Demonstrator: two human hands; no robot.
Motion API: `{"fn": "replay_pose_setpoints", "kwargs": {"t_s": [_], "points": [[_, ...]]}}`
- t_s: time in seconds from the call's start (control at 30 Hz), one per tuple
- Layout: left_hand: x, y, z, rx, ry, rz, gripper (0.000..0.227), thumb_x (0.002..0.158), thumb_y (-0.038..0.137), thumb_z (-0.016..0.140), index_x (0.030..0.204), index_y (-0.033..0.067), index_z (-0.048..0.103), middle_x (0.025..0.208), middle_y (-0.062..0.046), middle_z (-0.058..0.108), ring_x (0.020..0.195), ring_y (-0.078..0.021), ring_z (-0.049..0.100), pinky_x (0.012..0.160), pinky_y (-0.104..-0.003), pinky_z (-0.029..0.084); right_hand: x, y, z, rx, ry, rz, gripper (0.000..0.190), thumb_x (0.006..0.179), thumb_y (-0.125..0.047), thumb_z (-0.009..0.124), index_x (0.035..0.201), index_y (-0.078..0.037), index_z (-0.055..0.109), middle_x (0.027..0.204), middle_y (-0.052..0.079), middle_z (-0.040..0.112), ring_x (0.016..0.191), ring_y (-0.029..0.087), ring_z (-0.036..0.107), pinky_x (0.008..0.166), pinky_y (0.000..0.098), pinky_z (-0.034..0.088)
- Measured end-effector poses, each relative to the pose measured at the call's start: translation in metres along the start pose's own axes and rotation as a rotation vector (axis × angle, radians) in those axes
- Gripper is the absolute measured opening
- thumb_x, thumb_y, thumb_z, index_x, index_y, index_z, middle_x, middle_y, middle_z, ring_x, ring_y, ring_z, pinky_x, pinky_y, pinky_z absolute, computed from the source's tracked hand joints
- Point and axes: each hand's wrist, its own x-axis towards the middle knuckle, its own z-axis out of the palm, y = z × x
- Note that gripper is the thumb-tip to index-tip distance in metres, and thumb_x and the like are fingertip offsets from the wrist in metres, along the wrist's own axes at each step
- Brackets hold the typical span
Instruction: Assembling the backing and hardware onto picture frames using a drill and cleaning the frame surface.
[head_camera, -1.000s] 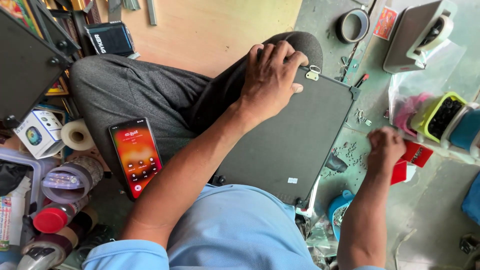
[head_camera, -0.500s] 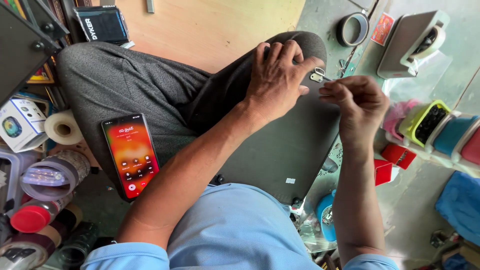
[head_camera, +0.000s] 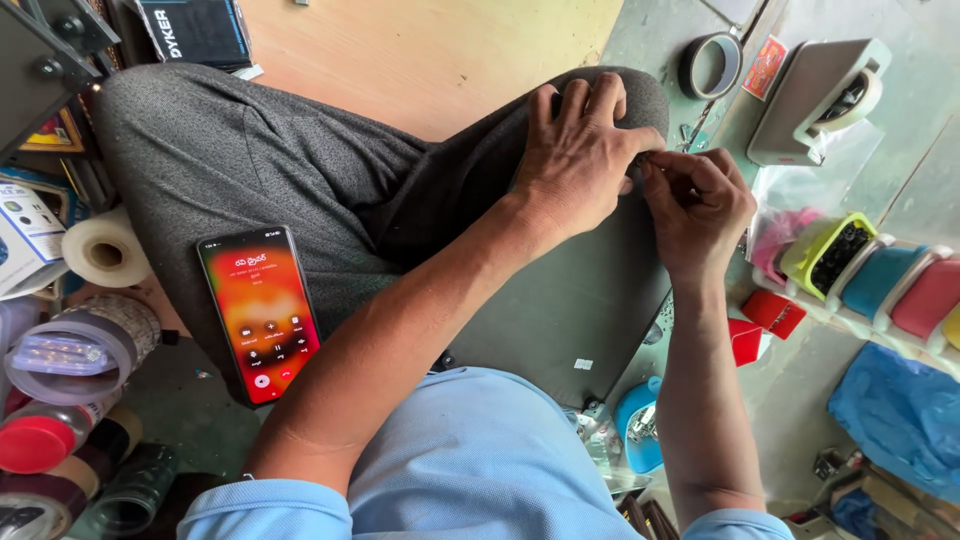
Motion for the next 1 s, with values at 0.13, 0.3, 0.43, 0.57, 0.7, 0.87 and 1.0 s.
{"fn": "replay_pose_setpoints", "kwargs": {"t_s": [0.13, 0.3, 0.43, 0.57, 0.7, 0.87, 1.0], "points": [[0.000, -0.002, 0.001, -0.008, -0.042, -0.018, 0.038, 0.075, 0.025, 0.086, 0.111, 0.0310, 0.075, 0.123, -0.007, 0.048, 0.121, -0.0279, 0.045, 0.103, -0.054, 0.028, -0.001, -0.007, 0.002, -0.044, 0.003, -0.020, 0.014, 0.097, -0.004, 0.087, 0.109, -0.005, 0.080, 0.092, 0.003, 0.062, 0.078, 0.007, 0.059, 0.070, 0.0235, 0.048], [0.002, -0.005, 0.010, -0.009, -0.002, -0.014, 0.041, 0.072, 0.022, 0.085, 0.111, 0.0307, 0.076, 0.157, -0.021, 0.026, 0.145, -0.0406, 0.026, 0.110, -0.064, 0.024, 0.000, -0.010, 0.004, -0.071, 0.014, -0.051, 0.015, 0.095, -0.002, 0.085, 0.109, -0.005, 0.079, 0.091, 0.004, 0.063, 0.077, 0.007, 0.061, 0.069, 0.0229, 0.050], [0.003, -0.007, 0.014, -0.021, -0.030, -0.021, 0.040, 0.077, 0.018, 0.083, 0.112, 0.0329, 0.075, 0.162, -0.021, 0.019, 0.150, -0.0433, 0.020, 0.113, -0.067, 0.021, -0.001, -0.006, 0.007, -0.086, 0.035, -0.082, 0.016, 0.094, -0.001, 0.086, 0.108, -0.005, 0.079, 0.091, 0.004, 0.063, 0.075, 0.007, 0.061, 0.067, 0.0233, 0.049], [0.002, -0.008, 0.019, -0.018, -0.028, -0.014, 0.038, 0.078, 0.018, 0.083, 0.112, 0.0336, 0.075, 0.162, -0.021, 0.020, 0.150, -0.0432, 0.020, 0.114, -0.067, 0.021, -0.003, -0.006, 0.009, -0.113, 0.044, -0.113, 0.017, 0.093, -0.001, 0.087, 0.108, -0.004, 0.080, 0.089, 0.005, 0.062, 0.073, 0.009, 0.058, 0.065, 0.0244, 0.047], [0.003, -0.008, 0.018, -0.003, -0.055, -0.015, 0.038, 0.078, 0.022, 0.084, 0.113, 0.0338, 0.075, 0.162, -0.021, 0.020, 0.150, -0.0426, 0.019, 0.115, -0.067, 0.020, -0.004, -0.006, 0.009, -0.082, 0.056, -0.107, 0.016, 0.095, -0.001, 0.086, 0.109, -0.004, 0.079, 0.090, 0.005, 0.063, 0.074, 0.009, 0.059, 0.065, 0.0243, 0.048], [0.003, -0.006, 0.016, 0.004, -0.078, -0.030, 0.042, 0.077, 0.024, 0.085, 0.115, 0.0352, 0.074, 0.162, -0.020, 0.020, 0.151, -0.0416, 0.018, 0.115, -0.067, 0.019, -0.006, -0.004, 0.010, -0.065, 0.073, -0.116, 0.015, 0.095, 0.000, 0.085, 0.108, -0.004, 0.079, 0.092, 0.005, 0.064, 0.078, 0.009, 0.062, 0.069, 0.0245, 0.050], [0.004, -0.006, 0.017, 0.015, -0.080, -0.037, 0.044, 0.075, 0.026, 0.086, 0.117, 0.0359, 0.073, 0.162, -0.020, 0.021, 0.151, -0.0411, 0.018, 0.115, -0.066, 0.019, -0.006, -0.002, 0.013, -0.044, 0.095, -0.116, 0.014, 0.095, 0.001, 0.085, 0.107, -0.003, 0.078, 0.092, 0.006, 0.065, 0.077, 0.010, 0.063, 0.068, 0.0248, 0.051]]}}
